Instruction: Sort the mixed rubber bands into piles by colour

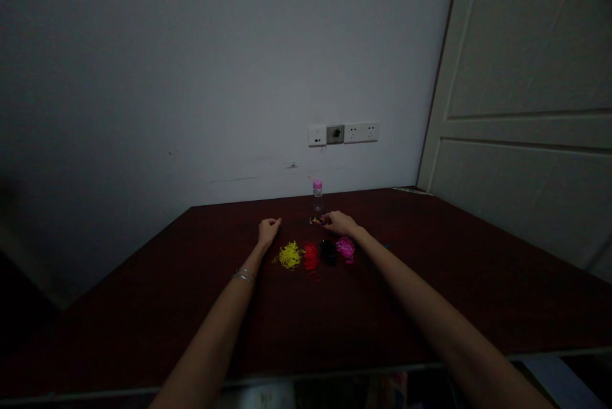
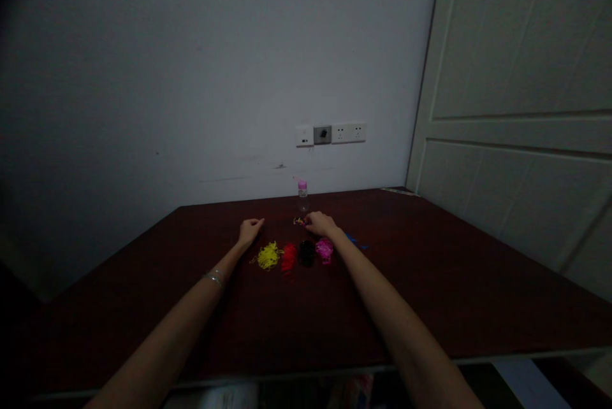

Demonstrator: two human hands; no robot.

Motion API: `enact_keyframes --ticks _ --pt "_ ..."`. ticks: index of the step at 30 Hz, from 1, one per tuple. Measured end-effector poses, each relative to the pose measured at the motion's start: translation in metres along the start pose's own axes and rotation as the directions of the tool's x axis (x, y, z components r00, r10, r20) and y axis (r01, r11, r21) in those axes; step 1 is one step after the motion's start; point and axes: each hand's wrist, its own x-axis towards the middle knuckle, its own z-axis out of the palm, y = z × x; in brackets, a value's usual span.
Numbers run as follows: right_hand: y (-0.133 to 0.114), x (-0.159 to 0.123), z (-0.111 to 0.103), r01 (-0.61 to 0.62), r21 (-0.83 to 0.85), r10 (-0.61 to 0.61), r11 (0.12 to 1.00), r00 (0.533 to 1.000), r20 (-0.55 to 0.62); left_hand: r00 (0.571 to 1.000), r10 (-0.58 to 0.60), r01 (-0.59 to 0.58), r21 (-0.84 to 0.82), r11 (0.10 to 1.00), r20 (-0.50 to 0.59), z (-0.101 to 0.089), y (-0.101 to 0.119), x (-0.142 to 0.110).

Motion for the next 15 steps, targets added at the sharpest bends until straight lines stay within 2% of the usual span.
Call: enact_keyframes --ticks 5,15 --pt "0.001 0.009 0.008 -0.055 -0.060 0.057 0.997 0.998 0.037 1.000 0.026 -0.026 -0.019 0.999 -0.002 0.003 -0.005 0.003" --pt "-0.001 0.013 0.017 -0.114 -0.105 0.113 0.988 0.994 -0.007 0.999 0.038 -0.038 -0.041 0.998 0.005 0.002 -0.005 0.002"
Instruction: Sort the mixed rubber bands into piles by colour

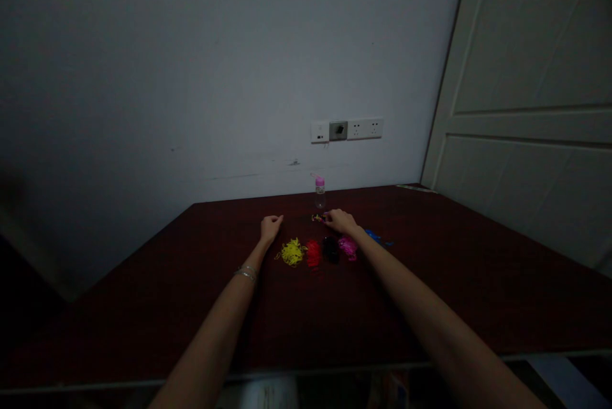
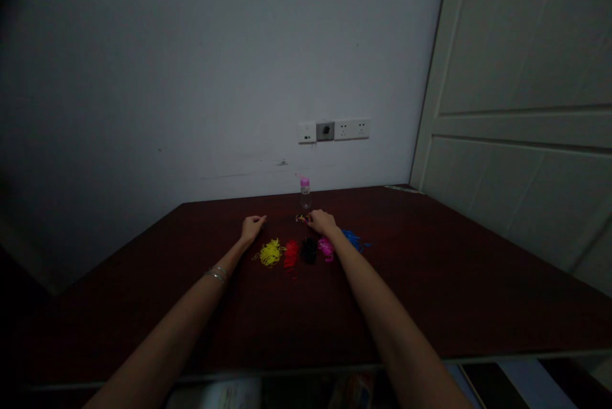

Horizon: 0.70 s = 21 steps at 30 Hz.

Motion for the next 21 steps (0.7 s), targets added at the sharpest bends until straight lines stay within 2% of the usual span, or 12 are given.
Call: enact_keyframes --ticks 8,21 --pt "-0.0018 0.0008 -0.0003 -0.019 0.015 0.019 1.000 1.000 0.005 1.000 0.003 -0.003 0.019 1.000 -0.007 -0.0021 0.0041 -0.0024" --pt "-0.0053 0.0048 0.0034 0.016 -0.005 -0.016 1.000 1.000 0.000 1.000 -0.009 0.009 0.007 1.000 -0.005 -0.0029 0.0069 -0.0038"
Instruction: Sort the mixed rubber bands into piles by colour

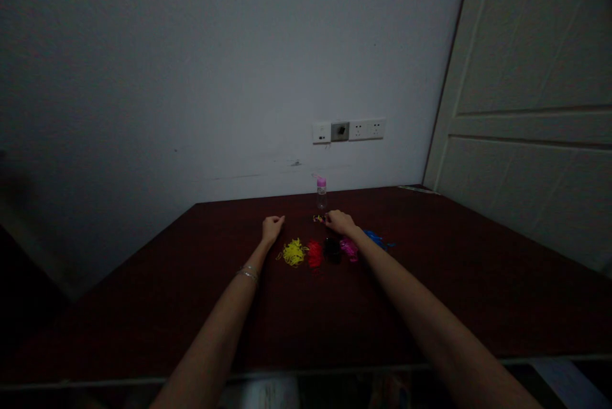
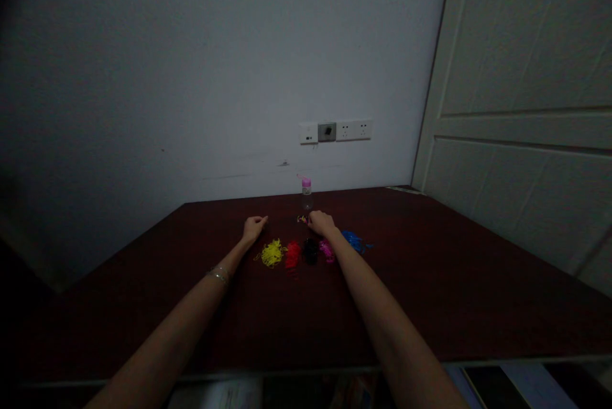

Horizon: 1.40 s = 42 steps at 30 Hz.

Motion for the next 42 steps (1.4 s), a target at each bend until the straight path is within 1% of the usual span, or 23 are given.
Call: enact_keyframes --ticks 4,6,8,11,14,17,19,24,26,28,31,33,35,38,42 --pt "0.005 0.000 0.003 0.019 0.031 -0.017 0.999 0.999 -0.049 1.000 0.015 -0.015 -0.012 1.000 -0.005 0.000 -0.001 0.001" --pt "0.010 0.002 0.005 0.040 0.105 -0.030 0.994 0.995 -0.095 1.000 0.023 -0.023 -0.012 1.000 -0.004 0.000 -0.001 0.001" --pt "0.017 0.004 0.005 0.074 0.220 -0.037 0.973 0.985 -0.167 1.000 0.022 -0.022 -0.009 1.000 0.001 -0.001 0.000 0.000" --pt "0.030 0.007 0.005 0.149 0.385 -0.022 0.911 0.948 -0.316 1.000 0.016 -0.016 -0.001 1.000 0.003 -0.001 0.000 0.000" --pt "0.041 0.006 0.002 0.229 0.471 0.009 0.852 0.893 -0.450 1.000 0.018 -0.018 0.001 1.000 0.003 0.000 -0.002 0.001" --pt "0.048 -0.003 -0.006 0.286 0.502 0.023 0.816 0.852 -0.523 1.000 0.020 -0.020 0.003 1.000 0.005 0.001 -0.004 0.001" --pt "0.050 -0.013 -0.013 0.299 0.505 0.021 0.810 0.845 -0.534 1.000 0.022 -0.022 0.012 1.000 0.007 0.002 -0.004 0.002" --pt "0.051 -0.037 -0.021 0.268 0.501 0.016 0.823 0.871 -0.491 1.000 0.016 -0.016 0.014 1.000 0.012 0.000 -0.003 0.000" --pt "0.052 -0.044 -0.022 0.275 0.502 -0.019 0.820 0.889 -0.457 1.000 0.011 -0.012 0.019 1.000 0.011 0.000 -0.002 0.000" --pt "0.055 -0.049 -0.021 0.282 0.498 -0.089 0.820 0.922 -0.376 1.000 0.016 -0.016 0.029 0.999 0.014 -0.001 -0.001 0.000" --pt "0.060 -0.054 -0.020 0.266 0.480 -0.195 0.836 0.962 -0.193 1.000 0.015 -0.016 0.042 0.999 0.021 -0.002 0.001 -0.001" --pt "0.063 -0.056 -0.018 0.248 0.467 -0.226 0.849 0.969 -0.104 1.000 0.013 -0.014 0.049 0.999 0.023 -0.002 0.002 -0.002" --pt "0.065 -0.057 -0.016 0.242 0.456 -0.241 0.856 0.969 -0.060 0.999 0.021 -0.023 0.062 0.998 0.024 -0.002 0.003 -0.003" --pt "0.065 -0.057 -0.014 0.237 0.444 -0.246 0.864 0.968 -0.038 0.999 0.031 -0.034 0.098 0.995 0.033 -0.001 0.003 -0.002" --pt "0.066 -0.059 -0.016 0.201 0.454 -0.218 0.868 0.976 -0.016 0.999 0.018 -0.023 0.143 0.989 0.040 0.001 0.001 -0.002"
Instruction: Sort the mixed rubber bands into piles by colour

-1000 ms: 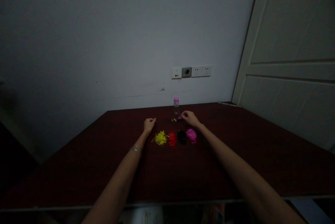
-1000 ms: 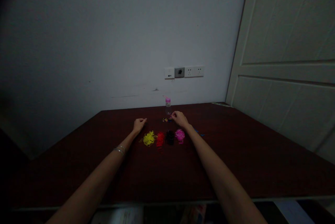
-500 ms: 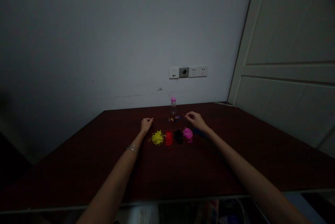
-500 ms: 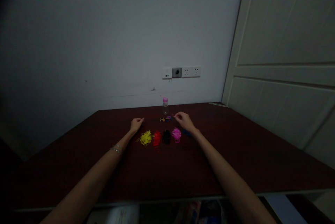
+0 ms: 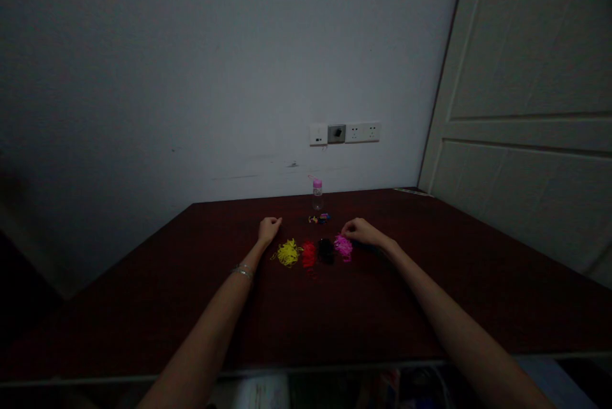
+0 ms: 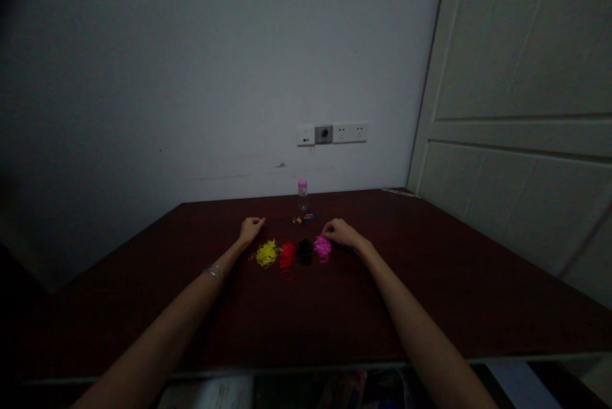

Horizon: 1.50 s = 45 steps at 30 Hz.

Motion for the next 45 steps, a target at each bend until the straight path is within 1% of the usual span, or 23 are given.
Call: enact_keyframes --ticks 5,8,10,12,14,16,17,21,25,29,34,39,42,45 --pt "0.000 -0.006 -0.007 -0.014 0.011 0.015 1.000 0.999 -0.052 1.000 -0.001 0.000 0.036 0.999 0.027 0.001 -0.001 0.000" --pt "-0.001 -0.010 -0.014 -0.025 0.012 0.026 1.000 0.990 -0.136 0.998 -0.038 0.035 0.068 0.997 0.048 -0.002 0.004 0.001" --pt "-0.001 -0.013 -0.019 -0.023 0.011 0.025 1.000 0.980 -0.197 0.995 -0.042 0.033 0.113 0.993 0.086 -0.004 0.012 0.001" --pt "-0.002 -0.014 -0.022 -0.018 0.008 0.020 1.000 0.969 -0.245 0.990 -0.003 -0.021 0.171 0.985 0.139 -0.004 0.023 0.001" --pt "-0.001 -0.015 -0.024 -0.013 0.007 0.014 1.000 0.963 -0.269 0.979 0.073 -0.114 0.215 0.970 0.189 -0.002 0.036 0.001" --pt "0.001 -0.015 -0.023 -0.013 -0.004 0.011 1.000 0.961 -0.276 0.963 0.142 -0.196 0.228 0.954 0.231 0.005 0.049 -0.001" --pt "0.002 -0.014 -0.023 -0.015 -0.013 0.011 1.000 0.961 -0.275 0.956 0.159 -0.215 0.223 0.951 0.245 0.009 0.054 -0.001" --pt "0.005 -0.013 -0.021 -0.039 -0.055 0.023 0.998 0.961 -0.274 0.951 0.156 -0.212 0.192 0.958 0.267 0.029 0.072 -0.003" --pt "0.006 -0.013 -0.021 -0.051 -0.079 0.029 0.996 0.965 -0.260 0.949 0.162 -0.219 0.195 0.956 0.272 0.042 0.080 -0.003" --pt "0.009 -0.012 -0.021 -0.075 -0.098 0.048 0.992 0.966 -0.256 0.957 0.136 -0.198 0.233 0.952 0.256 0.049 0.080 -0.002" --pt "0.010 -0.011 -0.019 -0.084 -0.108 0.055 0.991 0.968 -0.246 0.967 0.115 -0.175 0.267 0.948 0.226 0.055 0.077 -0.001" --pt "0.006 -0.013 -0.021 -0.080 -0.109 0.052 0.991 0.970 -0.239 0.967 0.108 -0.173 0.283 0.943 0.231 0.057 0.077 0.000" --pt "0.004 -0.014 -0.021 -0.074 -0.116 0.045 0.990 0.971 -0.236 0.967 0.103 -0.170 0.285 0.943 0.235 0.054 0.078 0.000" --pt "0.004 -0.015 -0.021 -0.062 -0.116 0.033 0.991 0.970 -0.240 0.965 0.115 -0.184 0.295 0.937 0.237 0.046 0.081 -0.001"
